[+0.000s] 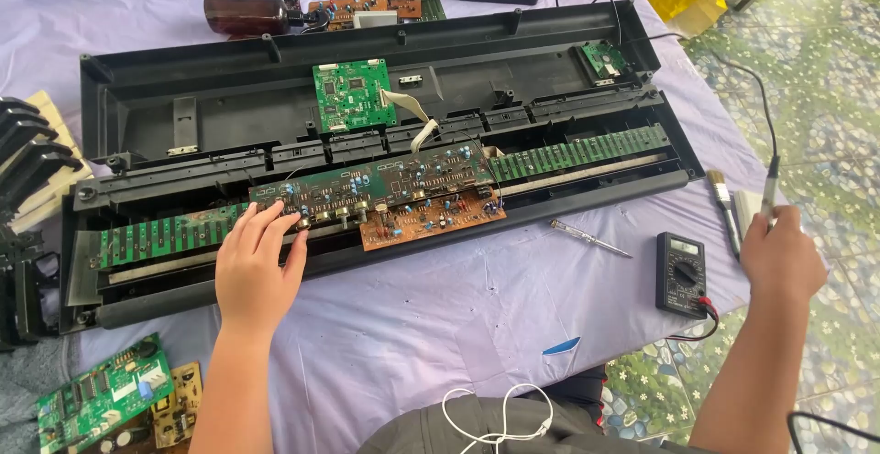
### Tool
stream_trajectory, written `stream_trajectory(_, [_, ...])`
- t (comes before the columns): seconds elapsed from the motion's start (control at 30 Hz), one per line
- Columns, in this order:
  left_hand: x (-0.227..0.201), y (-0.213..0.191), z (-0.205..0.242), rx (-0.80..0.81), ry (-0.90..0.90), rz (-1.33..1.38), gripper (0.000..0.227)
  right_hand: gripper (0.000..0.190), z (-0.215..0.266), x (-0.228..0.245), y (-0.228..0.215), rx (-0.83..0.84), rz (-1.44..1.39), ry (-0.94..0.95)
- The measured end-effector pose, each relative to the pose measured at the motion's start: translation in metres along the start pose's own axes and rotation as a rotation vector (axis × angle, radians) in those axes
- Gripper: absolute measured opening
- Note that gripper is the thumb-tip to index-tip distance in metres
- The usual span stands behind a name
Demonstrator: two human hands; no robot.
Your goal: The person uses a soldering iron to work on a circuit board inside a disassembled electronic device. They hold the board steady with one hand while applying the soldering iron to various components with the other hand.
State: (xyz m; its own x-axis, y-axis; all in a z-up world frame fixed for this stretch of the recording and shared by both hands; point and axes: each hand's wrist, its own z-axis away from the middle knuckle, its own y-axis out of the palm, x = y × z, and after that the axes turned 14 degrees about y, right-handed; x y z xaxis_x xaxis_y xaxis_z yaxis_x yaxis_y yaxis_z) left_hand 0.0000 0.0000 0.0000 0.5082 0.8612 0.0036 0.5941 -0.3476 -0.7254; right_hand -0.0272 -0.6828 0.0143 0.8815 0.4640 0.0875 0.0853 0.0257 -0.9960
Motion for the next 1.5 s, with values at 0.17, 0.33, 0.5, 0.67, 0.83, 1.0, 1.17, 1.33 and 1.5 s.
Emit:
stream_trajectory(0.17, [0.000,0.001,0.000,0.009,0.006,0.003,0.020,0.029,0.046,0.040,-0.063,0.451,-0.534,0.039])
stream_trajectory(0.33, [0.001,0.001,0.000,0.002,0.003,-0.018,0.020,0.016,0.046,0.061,-0.029,0.916,-1.114,-0.060])
stream_trajectory(0.5, [0.001,0.002,0.001,-0.016,0.005,-0.002,0.020,0.006,0.092,0.103,-0.022,1.266,-1.543,-0.376])
stream_trajectory(0.67, [0.006,0.006,0.003,-0.042,0.006,-0.049,0.019,0.020,0.138,0.171,-0.009,1.670,-1.739,-0.820])
stream_trajectory(0.83, [0.009,0.007,0.001,-0.074,0.019,-0.122,0.020,0.017,0.194,0.231,-0.003,1.590,-1.608,-0.867])
stream_trajectory(1.0, [0.010,0.005,0.001,-0.113,0.021,-0.076,0.021,0.022,0.249,0.278,-0.040,1.225,-1.524,-0.916])
stream_trajectory(1.17, [0.012,0.004,0.002,-0.107,0.007,-0.083,0.023,0.010,0.235,0.306,-0.039,0.959,-1.524,-1.156])
stream_trajectory(1.33, [0.013,0.005,0.002,-0.058,0.010,-0.061,0.025,0.019,0.187,0.313,0.003,0.803,-1.510,-1.097])
stream_trajectory(1.5, [0.009,-0.005,-0.005,0.019,0.017,0.026,0.023,0.025,0.159,0.313,0.023,0.800,-1.541,-0.893])
